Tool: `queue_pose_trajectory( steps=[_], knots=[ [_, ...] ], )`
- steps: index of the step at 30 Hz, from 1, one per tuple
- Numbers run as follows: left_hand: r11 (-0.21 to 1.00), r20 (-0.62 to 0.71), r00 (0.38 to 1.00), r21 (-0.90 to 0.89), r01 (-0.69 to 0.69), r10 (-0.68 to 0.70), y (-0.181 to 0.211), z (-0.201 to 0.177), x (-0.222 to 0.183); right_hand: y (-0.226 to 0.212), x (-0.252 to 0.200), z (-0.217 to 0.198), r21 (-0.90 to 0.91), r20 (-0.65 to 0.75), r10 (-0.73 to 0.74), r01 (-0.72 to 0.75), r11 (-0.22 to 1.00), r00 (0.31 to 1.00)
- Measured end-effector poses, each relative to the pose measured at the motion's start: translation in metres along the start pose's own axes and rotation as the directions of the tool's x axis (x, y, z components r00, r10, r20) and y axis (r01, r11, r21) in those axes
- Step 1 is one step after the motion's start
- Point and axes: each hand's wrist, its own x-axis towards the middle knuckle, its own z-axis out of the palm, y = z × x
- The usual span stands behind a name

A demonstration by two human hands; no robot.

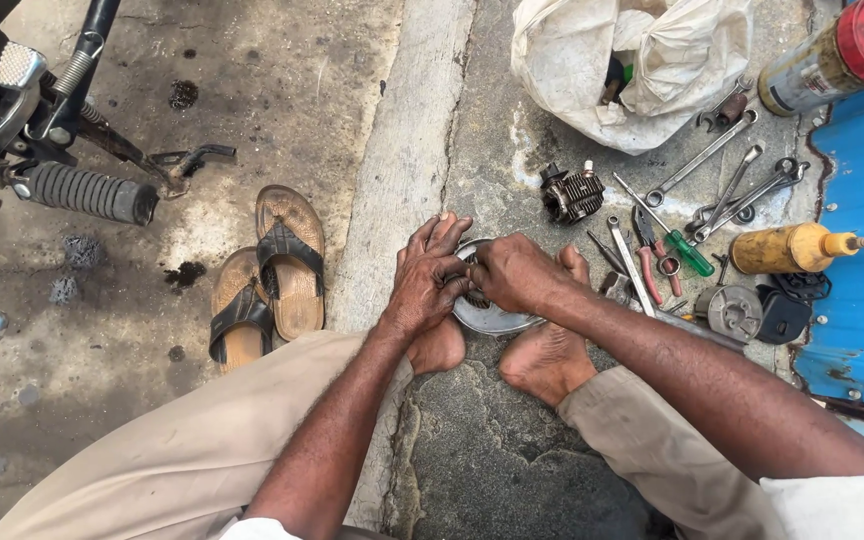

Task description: Repairing a motorcycle engine component by assembling and checking gears and bolts.

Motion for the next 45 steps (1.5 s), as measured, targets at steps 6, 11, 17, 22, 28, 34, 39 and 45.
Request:
queue_pose_trajectory(
  steps=[6, 11, 17, 22, 28, 34, 39, 45],
  knots=[
    [0.991, -0.050, 0.992, -0.062, -0.121, 0.118, -0.024, 0.013, 0.003, -0.004, -0.013, 0.000, -0.743, 0.237, -0.711, 0.594, 0.307, 0.662],
    [0.998, -0.022, 1.000, -0.065, -0.008, 0.006, -0.001, -0.001, 0.001, -0.003, -0.024, 0.002, -0.385, -0.178, -0.570, 0.476, 0.791, 0.802],
    [0.997, -0.029, 0.998, -0.058, -0.048, 0.047, -0.010, 0.003, 0.003, 0.006, -0.003, 0.024, 0.101, 0.002, 0.026, -0.026, 0.995, 1.000],
    [0.998, 0.029, 1.000, -0.061, -0.005, 0.006, -0.003, -0.003, 0.001, -0.003, -0.014, -0.013, -0.332, -0.156, -0.396, 0.329, 0.884, 0.905],
    [0.998, 0.006, 1.000, -0.059, 0.014, -0.014, 0.003, -0.005, 0.002, 0.009, -0.010, -0.023, -0.779, 0.061, -0.803, 0.531, 0.333, 0.593],
    [0.996, -0.016, 0.999, -0.076, -0.036, 0.035, -0.004, 0.001, 0.002, -0.006, -0.015, -0.019, 0.051, 0.071, 0.049, -0.053, 0.997, 0.996],
    [0.998, 0.007, 1.000, -0.065, -0.027, 0.027, -0.007, -0.003, 0.002, -0.009, -0.010, -0.011, -0.517, 0.067, -0.589, 0.533, 0.670, 0.805],
    [0.994, -0.010, 1.000, -0.106, 0.021, -0.022, 0.001, -0.002, 0.003, 0.012, -0.022, -0.009, -0.686, -0.113, -0.862, 0.589, 0.427, 0.494]
  ],
)
